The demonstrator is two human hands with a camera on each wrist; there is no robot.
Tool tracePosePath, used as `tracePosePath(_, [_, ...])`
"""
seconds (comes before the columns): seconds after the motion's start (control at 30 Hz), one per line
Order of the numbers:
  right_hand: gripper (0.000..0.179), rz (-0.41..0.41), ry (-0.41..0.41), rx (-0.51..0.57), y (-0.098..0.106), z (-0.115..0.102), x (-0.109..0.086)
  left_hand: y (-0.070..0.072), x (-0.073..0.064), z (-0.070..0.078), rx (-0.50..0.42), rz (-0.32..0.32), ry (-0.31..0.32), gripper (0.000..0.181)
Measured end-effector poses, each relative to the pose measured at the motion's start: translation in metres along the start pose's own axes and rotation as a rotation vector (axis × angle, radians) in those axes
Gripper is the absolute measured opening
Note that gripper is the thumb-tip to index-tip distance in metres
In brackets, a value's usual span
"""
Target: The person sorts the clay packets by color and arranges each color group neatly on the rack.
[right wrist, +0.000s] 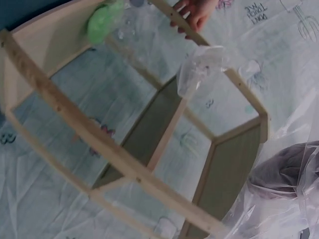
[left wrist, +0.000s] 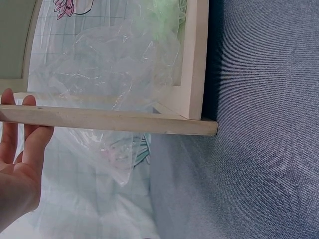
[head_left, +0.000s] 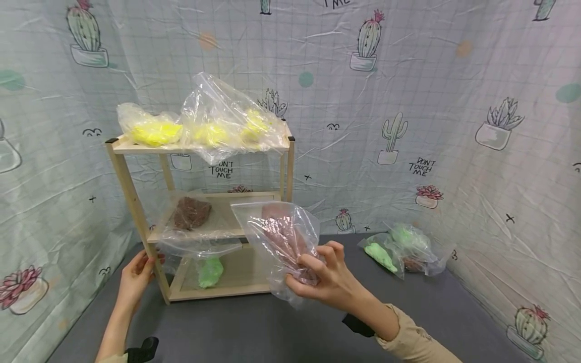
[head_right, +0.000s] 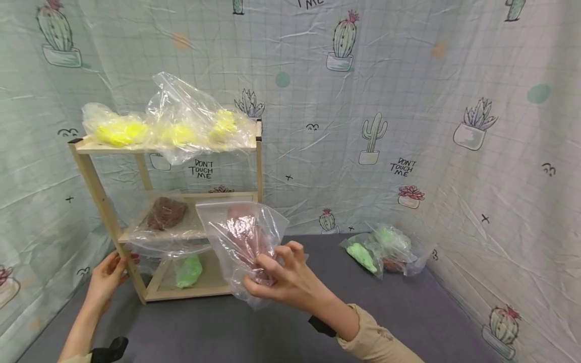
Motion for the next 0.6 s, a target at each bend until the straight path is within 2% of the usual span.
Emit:
tracePosePath(0.1, [0.021,-0.033,0.013,-0.005,-0.014,-0.002,0.010,0.002,0.003,-0.006,-0.003,-0.006,-0.003,0.025])
tracePosePath(0.17, [0.023,-0.058,0.013,-0.013,-0.025,-0.003,0.016,0.009,0.010,-0.020,0.037,-0.010,0.008,0.027])
tracePosePath(0.23, [0.025,-0.080,0.010,-0.026,-0.036,-0.004,0.021,0.021,0.021,-0.049,0.020,-0.018,0.005,0.031])
tracePosePath(0.37, [0.030,-0.122,-0.023,-0.049,-0.061,-0.005,0.030,0.047,0.046,-0.115,0.073,0.014,0.008,0.038])
tracePosePath(0.43, [0.031,-0.138,-0.049,-0.054,-0.075,-0.005,0.033,0.053,0.052,-0.132,0.108,0.050,0.021,0.039])
tracePosePath(0.47, [0.031,-0.147,-0.064,-0.056,-0.082,-0.004,0.035,0.053,0.052,-0.133,0.122,0.064,0.025,0.040])
tracePosePath(0.53, [0.029,-0.161,-0.090,-0.061,-0.097,-0.004,0.037,0.053,0.051,-0.128,0.050,0.028,-0.005,0.039])
tracePosePath(0.6, [0.026,-0.174,-0.116,-0.055,-0.111,-0.003,0.039,0.044,0.041,-0.102,0.032,0.007,0.000,0.037])
Point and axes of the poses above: each hand's wrist, its own x-axis towards the middle knuckle, its own y-axis out of the back of the hand, z = x × y, the point moved 1 cm from there along x, towards the middle knuckle, and after that the axes turned 7 degrees about y, right-handed, at the moved point
